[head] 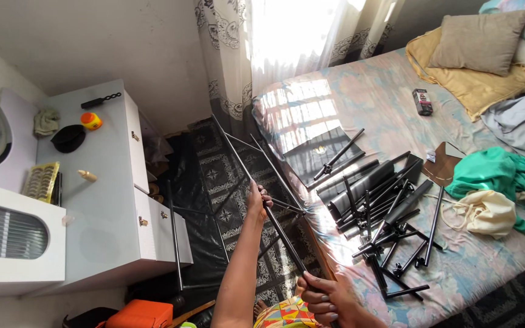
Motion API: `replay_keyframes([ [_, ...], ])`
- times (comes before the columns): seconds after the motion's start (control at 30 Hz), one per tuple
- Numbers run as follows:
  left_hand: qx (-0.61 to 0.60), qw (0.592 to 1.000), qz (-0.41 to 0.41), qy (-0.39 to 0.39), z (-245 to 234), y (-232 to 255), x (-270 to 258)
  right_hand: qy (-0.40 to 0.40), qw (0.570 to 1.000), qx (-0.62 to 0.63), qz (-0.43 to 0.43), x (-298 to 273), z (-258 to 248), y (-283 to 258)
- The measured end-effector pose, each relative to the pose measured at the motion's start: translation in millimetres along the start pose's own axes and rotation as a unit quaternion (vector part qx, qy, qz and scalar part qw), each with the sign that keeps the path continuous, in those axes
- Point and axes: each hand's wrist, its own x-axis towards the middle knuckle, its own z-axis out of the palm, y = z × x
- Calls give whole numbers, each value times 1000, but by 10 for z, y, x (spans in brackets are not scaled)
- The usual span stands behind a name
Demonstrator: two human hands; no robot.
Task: The person assembles a metal frame structure by connecting multiple black metal rods and joints. They pick up rods from the bed, align them, and insert them into connector pieces to form a rectangular frame.
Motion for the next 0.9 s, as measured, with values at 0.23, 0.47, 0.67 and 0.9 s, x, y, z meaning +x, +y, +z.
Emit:
replay_keyframes([
  [0.23, 84, 994, 67, -9, 247, 58, -29, 267, 823, -461, -197, 334, -836, 36],
  [0.47, 88, 995, 31, -27, 378, 96, 47, -2, 991, 131, -41, -130, 83, -70],
  [0.67, 109, 993, 20, -33, 224, -61, 73, 150, 977, -134, -68, 21, -563, -2],
  [0.9, 144, 989, 11, -16, 78, -172, 6, 157, 954, -236, -97, -28, -648, 81],
])
